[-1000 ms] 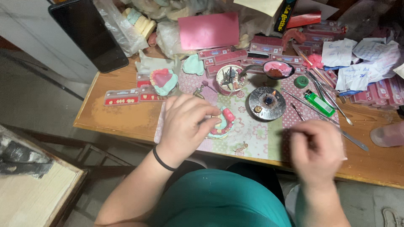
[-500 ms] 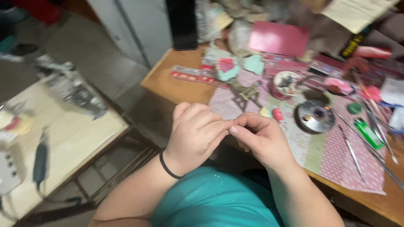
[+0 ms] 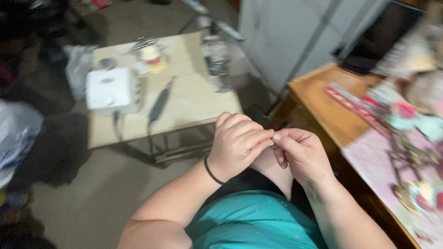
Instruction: The person assembles a dental prosthesis by placing individual artificial teeth into a denture mold. They use a metal tool to adjust the fit and position of the teeth, then inspect the assembly by holding and rotating the mold. The person also uses a small electric device to process a tooth before placing it into the mold.
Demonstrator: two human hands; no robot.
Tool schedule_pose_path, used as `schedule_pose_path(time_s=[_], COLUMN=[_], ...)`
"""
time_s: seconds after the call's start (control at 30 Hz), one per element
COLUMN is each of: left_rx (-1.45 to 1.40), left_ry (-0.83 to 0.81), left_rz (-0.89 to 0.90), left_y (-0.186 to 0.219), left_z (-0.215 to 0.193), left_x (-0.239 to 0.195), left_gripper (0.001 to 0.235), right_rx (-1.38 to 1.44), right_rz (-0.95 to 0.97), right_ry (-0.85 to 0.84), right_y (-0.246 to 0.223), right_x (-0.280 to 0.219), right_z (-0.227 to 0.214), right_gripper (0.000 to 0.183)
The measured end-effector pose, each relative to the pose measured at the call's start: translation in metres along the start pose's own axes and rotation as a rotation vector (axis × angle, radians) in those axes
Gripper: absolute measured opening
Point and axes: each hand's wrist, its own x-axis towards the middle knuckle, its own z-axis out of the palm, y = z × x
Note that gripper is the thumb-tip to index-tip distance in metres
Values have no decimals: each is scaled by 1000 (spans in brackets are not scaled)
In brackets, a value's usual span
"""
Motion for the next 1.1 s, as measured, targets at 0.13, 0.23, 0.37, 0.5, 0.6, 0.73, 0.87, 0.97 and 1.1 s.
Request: schedule_pose_path(time_s=[0.13, 0.23, 0.37, 0.5, 0.6, 0.73, 0.87, 0.97, 1.1], left_rx=[122, 187, 510, 697, 898, 909, 870, 858, 922], left_ry=[52, -4, -144, -307, -502, -633, -1008, -1082, -1134], left_rz=[-46, -122, -160, -152, -73, -42, -99, -112, -86], left_y=[-50, -100, -185, -255, -259, -276, -289, -292, -293], left_z=[-45, -87, -146, -186, -192, -189, -184, -183, -174], left_x=[-39, -64, -104, -130, -119, -129, -123, -118, -118], left_gripper=[11, 13, 10, 11, 13, 5, 13, 13, 14], right_rx=[-155, -456, -887, -1254, -1366, -1436, -1392, -1179, -410], right_rz=[40, 24, 3, -76, -12, 48, 170, 242, 279], right_ry=[-125, -242, -445, -676, -661, -613, -460, -325, -220], right_y=[9, 17, 36, 55, 66, 88, 90, 92, 97], right_x=[25, 45, 86, 123, 147, 170, 184, 193, 183], right_z=[64, 116, 190, 265, 306, 323, 311, 286, 244], right_gripper=[24, 33, 34, 51, 58, 57, 51, 52, 68])
